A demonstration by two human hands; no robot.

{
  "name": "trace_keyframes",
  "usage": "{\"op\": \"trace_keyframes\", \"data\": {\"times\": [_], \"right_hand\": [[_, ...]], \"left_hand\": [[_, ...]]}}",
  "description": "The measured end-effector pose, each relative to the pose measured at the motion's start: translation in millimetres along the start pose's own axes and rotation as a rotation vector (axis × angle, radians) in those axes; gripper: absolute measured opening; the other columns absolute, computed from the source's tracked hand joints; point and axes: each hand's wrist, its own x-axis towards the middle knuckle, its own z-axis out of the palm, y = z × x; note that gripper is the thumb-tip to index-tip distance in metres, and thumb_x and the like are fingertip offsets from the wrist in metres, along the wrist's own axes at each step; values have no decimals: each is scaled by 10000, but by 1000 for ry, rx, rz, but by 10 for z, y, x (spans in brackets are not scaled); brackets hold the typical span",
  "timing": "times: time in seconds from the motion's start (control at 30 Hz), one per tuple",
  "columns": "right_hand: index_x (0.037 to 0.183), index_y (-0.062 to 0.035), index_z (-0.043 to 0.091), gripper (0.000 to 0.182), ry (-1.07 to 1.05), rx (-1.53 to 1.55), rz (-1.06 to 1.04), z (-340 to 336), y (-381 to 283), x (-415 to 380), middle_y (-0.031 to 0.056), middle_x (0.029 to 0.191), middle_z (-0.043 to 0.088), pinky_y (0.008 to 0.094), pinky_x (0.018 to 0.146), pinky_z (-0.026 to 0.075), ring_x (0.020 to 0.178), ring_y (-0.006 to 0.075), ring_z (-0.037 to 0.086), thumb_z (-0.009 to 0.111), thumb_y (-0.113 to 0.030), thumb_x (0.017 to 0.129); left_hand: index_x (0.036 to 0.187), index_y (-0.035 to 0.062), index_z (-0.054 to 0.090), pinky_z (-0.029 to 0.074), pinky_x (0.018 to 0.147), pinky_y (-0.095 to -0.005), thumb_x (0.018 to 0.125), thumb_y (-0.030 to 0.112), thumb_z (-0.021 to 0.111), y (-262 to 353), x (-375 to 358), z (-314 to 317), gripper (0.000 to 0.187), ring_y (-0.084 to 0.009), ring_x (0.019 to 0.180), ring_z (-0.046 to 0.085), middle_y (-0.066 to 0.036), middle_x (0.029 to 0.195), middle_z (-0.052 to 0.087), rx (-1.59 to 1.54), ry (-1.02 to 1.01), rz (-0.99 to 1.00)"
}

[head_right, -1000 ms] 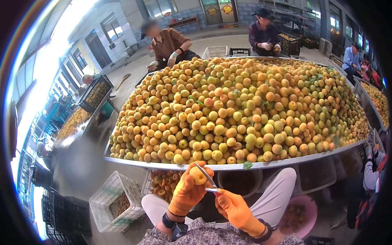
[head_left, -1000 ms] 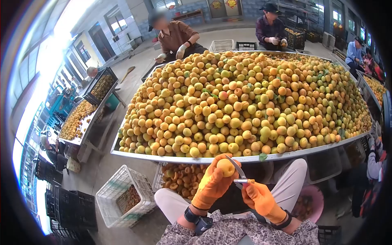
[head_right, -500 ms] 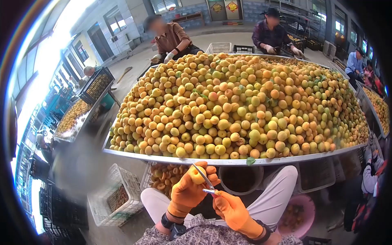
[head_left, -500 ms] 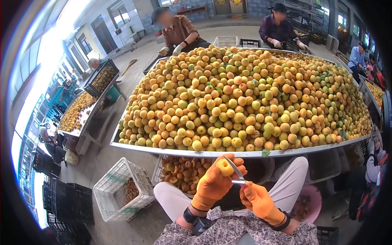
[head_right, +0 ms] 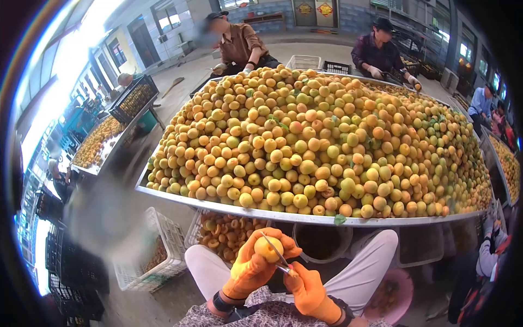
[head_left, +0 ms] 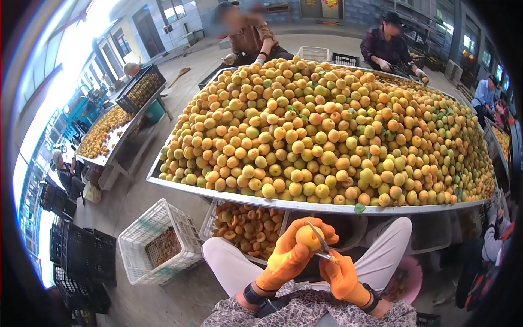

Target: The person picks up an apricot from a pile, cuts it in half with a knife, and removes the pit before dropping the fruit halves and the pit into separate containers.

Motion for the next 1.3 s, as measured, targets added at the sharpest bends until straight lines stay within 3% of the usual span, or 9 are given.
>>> {"op": "trace_keyframes", "data": {"times": [0.2, 0.4, 0.47, 0.53, 0.6, 0.9, 1.07, 1.13, 1.3], "right_hand": [[1028, 26, 576, 600, 27, 34, -38, 114, 21, -60, -32, 578, 477, 227, 462, 268, 503, 36, 399, 414, -550, 978], [887, 7, 572, 496, -90, 8, -47, -21, 104, -39, 26, 629, 530, 262, 519, 380, 546, 124, 480, 448, -463, 981], [901, 6, 580, 476, -69, 50, -135, 50, 99, 49, 30, 629, 530, 257, 521, 377, 545, 126, 480, 441, -441, 984], [882, 6, 576, 434, 184, -104, -461, 141, 24, 184, 30, 628, 533, 255, 515, 372, 546, 133, 490, 445, -397, 975], [887, 8, 579, 422, 141, -75, -502, 45, 121, 221, 30, 623, 539, 264, 505, 387, 529, 156, 510, 444, -383, 964], [1072, 20, 626, 367, -102, -153, -271, -116, 150, 144, 56, 674, 598, 306, 536, 453, 557, 193, 585, 451, -287, 977], [1090, 0, 617, 552, 35, -105, -518, -12, 184, 221, 46, 841, 612, 226, 555, 408, 650, 88, 535, 431, -507, 979], [1044, 21, 623, 298, -46, -120, -461, -108, 164, 262, 97, 740, 637, 308, 567, 470, 595, 220, 610, 485, -225, 948], [944, -1, 610, 355, -157, -233, -315, -345, 245, 189, 73, 645, 541, 296, 501, 405, 504, 207, 527, 463, -324, 972]], "left_hand": [[1293, -14, 480, 468, 978, -388, 852, 365, 727, 262, -13, 135, 632, -272, 1154, 568, -174, 1252, 567, 323, -198, -74], [1276, -23, 515, 502, 937, -418, 760, 222, 819, 770, 283, 58, 647, -314, 1048, 633, -190, 1132, 641, 1009, -588, -174], [1328, -14, 480, 504, 952, -368, 719, 56, 809, 464, 167, 113, 696, -260, 1100, 618, -166, 1215, 613, 206, -265, -213], [1295, -48, 493, 291, 1119, -588, 717, 351, 836, 175, 53, 188, 782, -328, 1086, 620, -235, 1105, 647, 0, -128, -189], [1291, -62, 501, 294, 1127, -558, 709, 340, 843, 162, -11, 218, 786, -312, 1083, 619, -225, 1107, 647, -4, -69, -182], [1286, -33, 499, 445, 995, -362, 810, 205, 788, 825, 290, 94, 606, -233, 1124, 584, -147, 1191, 626, 1291, -717, 56], [1339, -31, 444, 463, 960, -361, 827, 194, 770, 252, 63, 199, 647, -220, 1086, 585, -165, 1146, 630, 38, -311, -235], [1311, -50, 520, 427, 1005, -370, 731, 237, 848, 344, 1, 247, 726, -240, 1123, 574, -128, 1223, 604, 95, -157, -269], [1226, 35, 583, 465, 925, -405, 708, 155, 816, 803, 298, 200, 581, -340, 1109, 585, -179, 1133, 621, 1286, -520, -49]]}}
